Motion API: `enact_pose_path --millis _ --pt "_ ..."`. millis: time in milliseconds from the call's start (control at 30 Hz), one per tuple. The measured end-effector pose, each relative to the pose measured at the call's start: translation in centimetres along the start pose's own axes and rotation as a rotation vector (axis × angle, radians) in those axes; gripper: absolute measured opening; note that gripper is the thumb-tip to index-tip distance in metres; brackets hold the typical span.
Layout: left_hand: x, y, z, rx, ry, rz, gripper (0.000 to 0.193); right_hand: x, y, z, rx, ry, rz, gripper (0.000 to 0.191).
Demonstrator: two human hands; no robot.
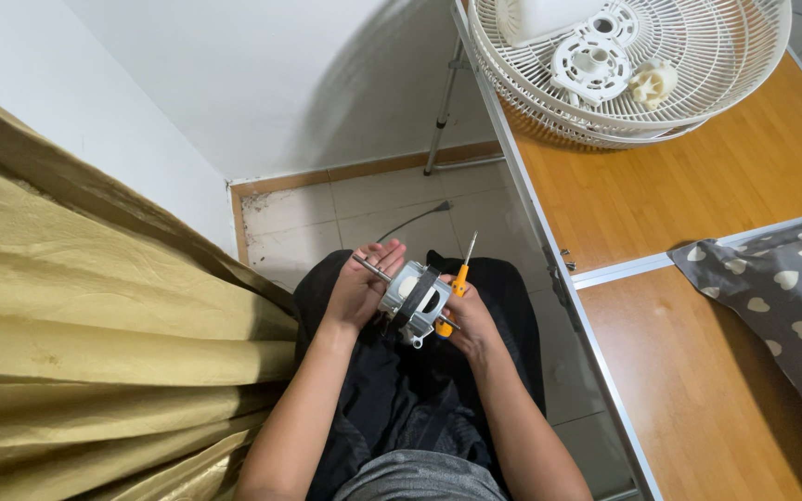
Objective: The person uses a screwdriver to tighten screws on a fan motor held on their lap, then attaches a white plastic fan hub to the motor shaft and secures it with a screw.
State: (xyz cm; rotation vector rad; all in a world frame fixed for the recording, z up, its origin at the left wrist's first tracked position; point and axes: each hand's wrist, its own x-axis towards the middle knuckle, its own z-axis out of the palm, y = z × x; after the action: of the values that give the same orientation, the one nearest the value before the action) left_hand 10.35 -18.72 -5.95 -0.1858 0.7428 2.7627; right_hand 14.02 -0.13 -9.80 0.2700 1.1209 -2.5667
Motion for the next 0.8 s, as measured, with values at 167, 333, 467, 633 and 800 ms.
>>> enact_pose_path --millis 167,333,467,633,800 --pt "-1.0 0.4 -0.7 -0.077 0.028 0.064 0.052 0.2 -0.3 0.1 -0.075 0.023 -0.038 0.007" --pt "-2.9 0.4 -2.1 -0.162 -0.001 0.126 0.052 0.2 -0.3 0.2 -0.106 0.061 -0.048 0.006" --pt "-3.9 0.5 -3.0 -0.095 0.031 0.199 0.050 0.2 -0.4 0.3 -0.127 0.069 -0.056 0.005" --pt "-5.3 0.9 -3.7 0.034 0.039 0.274 0.044 0.2 -0.4 0.1 -0.170 0.095 -0.078 0.006" --pt "-7.1 1.4 -3.0 0.066 0.057 0.448 0.030 -0.5 -0.8 0.0 -0.218 0.194 -0.266 0.016"
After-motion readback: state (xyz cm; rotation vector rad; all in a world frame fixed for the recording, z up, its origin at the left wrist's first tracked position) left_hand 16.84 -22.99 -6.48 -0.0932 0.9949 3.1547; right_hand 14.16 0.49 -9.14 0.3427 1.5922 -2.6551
